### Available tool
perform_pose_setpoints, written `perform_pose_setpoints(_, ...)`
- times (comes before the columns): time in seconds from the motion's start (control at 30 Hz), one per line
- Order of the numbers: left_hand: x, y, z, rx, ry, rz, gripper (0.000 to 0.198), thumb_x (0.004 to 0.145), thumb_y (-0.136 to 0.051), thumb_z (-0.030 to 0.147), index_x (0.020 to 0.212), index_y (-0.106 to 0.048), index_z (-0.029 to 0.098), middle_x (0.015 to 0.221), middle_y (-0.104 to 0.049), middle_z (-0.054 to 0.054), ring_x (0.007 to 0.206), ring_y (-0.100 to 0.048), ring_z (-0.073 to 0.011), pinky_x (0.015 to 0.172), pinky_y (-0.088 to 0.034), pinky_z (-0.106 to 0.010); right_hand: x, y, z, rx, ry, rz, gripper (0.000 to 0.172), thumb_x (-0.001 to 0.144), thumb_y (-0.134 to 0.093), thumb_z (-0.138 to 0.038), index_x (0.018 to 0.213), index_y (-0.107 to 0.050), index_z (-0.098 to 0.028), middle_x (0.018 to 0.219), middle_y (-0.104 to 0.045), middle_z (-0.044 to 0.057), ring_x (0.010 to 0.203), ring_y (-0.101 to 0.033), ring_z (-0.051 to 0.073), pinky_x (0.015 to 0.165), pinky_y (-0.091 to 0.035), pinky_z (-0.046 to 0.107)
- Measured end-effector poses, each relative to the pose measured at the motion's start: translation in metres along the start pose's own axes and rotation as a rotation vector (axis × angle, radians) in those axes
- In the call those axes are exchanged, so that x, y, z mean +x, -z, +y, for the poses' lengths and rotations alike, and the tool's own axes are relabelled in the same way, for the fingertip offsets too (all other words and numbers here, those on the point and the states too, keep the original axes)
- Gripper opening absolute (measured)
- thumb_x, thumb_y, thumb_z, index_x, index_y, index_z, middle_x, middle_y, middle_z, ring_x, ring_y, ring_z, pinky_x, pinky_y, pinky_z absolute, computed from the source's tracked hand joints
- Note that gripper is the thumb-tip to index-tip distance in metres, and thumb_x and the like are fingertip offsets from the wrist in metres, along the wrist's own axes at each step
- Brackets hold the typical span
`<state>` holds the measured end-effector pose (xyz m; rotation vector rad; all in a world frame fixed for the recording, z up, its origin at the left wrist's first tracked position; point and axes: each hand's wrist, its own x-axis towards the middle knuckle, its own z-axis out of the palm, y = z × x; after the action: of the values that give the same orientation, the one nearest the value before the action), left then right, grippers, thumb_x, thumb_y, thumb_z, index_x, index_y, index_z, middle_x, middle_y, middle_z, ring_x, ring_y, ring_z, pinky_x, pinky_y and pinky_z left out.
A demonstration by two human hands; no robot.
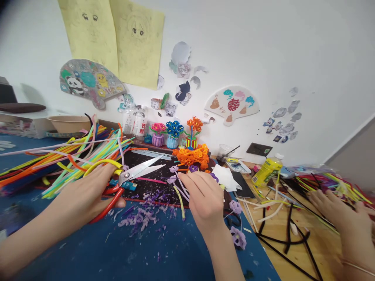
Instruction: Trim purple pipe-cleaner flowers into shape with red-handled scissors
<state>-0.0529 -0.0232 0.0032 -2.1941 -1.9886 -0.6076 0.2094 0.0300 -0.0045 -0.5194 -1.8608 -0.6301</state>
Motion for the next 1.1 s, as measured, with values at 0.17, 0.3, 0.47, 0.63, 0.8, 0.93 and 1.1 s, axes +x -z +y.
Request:
perform_pose_setpoints(0.17,-0.0009,0.0045,0.0015,0.085,0.008,-0.034,0.037,0.078,-0.049,0.059,0.084,-0.053,0.023,0.074,-0.066,-0.003,0.065,-0.063,-0.0235,0.051,-0.029,-0.026,-0.0005,-0.0002,-0.0009,0.04,0.007,0.007,0.03,0.081,-0.051,0.007,0.093,-0.071,-0.013,0.077,-0.071,0.01,0.077,-0.066,0.019,0.075,-0.055,0.034)
perform_pose_setpoints(0.3,-0.0027,0.006,0.0015,0.122,-0.026,-0.041,0.036,0.081,-0.046,0.058,0.074,-0.051,0.023,0.064,-0.063,-0.001,0.055,-0.058,-0.0187,0.049,-0.026,-0.025,-0.0029,-0.001,0.0002,0.038,-0.002,0.005,0.033,0.082,-0.051,0.005,0.098,-0.07,-0.016,0.081,-0.072,0.008,0.08,-0.067,0.019,0.078,-0.055,0.034)
perform_pose_setpoints(0.47,-0.0027,0.0038,-0.0026,0.147,-0.085,-0.057,0.024,0.08,-0.051,0.047,0.081,-0.055,0.023,0.065,-0.065,-0.001,0.059,-0.061,-0.02,0.05,-0.028,-0.025,-0.0034,-0.0006,0.0011,0.041,0.018,0.013,0.033,0.081,-0.05,0.006,0.098,-0.07,-0.015,0.08,-0.072,0.009,0.078,-0.067,0.019,0.076,-0.055,0.034)
perform_pose_setpoints(0.63,-0.0023,0.0023,-0.0035,0.1,-0.095,-0.06,0.017,0.078,-0.053,0.037,0.085,-0.058,0.023,0.074,-0.069,-0.003,0.065,-0.064,-0.0216,0.052,-0.033,-0.025,-0.0026,-0.0007,0.0012,0.015,0.026,0.013,0.033,0.083,-0.05,0.003,0.099,-0.071,-0.016,0.079,-0.072,0.008,0.077,-0.067,0.019,0.077,-0.055,0.034)
perform_pose_setpoints(0.8,-0.0039,0.0027,-0.0042,0.145,-0.091,-0.091,0.019,0.08,-0.05,0.037,0.089,-0.059,0.022,0.079,-0.071,-0.006,0.073,-0.067,-0.0272,0.054,-0.034,-0.027,-0.0015,-0.0005,0.0011,0.008,0.036,0.006,0.031,0.084,-0.048,0.003,0.096,-0.071,-0.013,0.078,-0.072,0.01,0.079,-0.067,0.019,0.078,-0.054,0.034)
perform_pose_setpoints(0.93,-0.0043,0.0029,-0.004,0.149,-0.076,-0.1,0.019,0.081,-0.049,0.035,0.09,-0.06,0.024,0.08,-0.071,-0.006,0.074,-0.067,-0.0282,0.054,-0.035,-0.028,-0.0034,-0.0004,0.0019,0.019,0.028,0.008,0.03,0.083,-0.049,0.004,0.095,-0.071,-0.012,0.079,-0.072,0.01,0.079,-0.067,0.019,0.078,-0.054,0.034)
perform_pose_setpoints(1.1,-0.0032,0.0042,-0.0013,0.16,-0.071,-0.081,0.018,0.08,-0.048,0.031,0.089,-0.061,0.025,0.078,-0.071,-0.005,0.069,-0.067,-0.0268,0.052,-0.033,-0.027,-0.0046,-0.0009,0.0022,0.038,0.012,0.02,0.032,0.084,-0.047,0.003,0.095,-0.072,-0.014,0.08,-0.072,0.01,0.079,-0.067,0.019,0.077,-0.054,0.034)
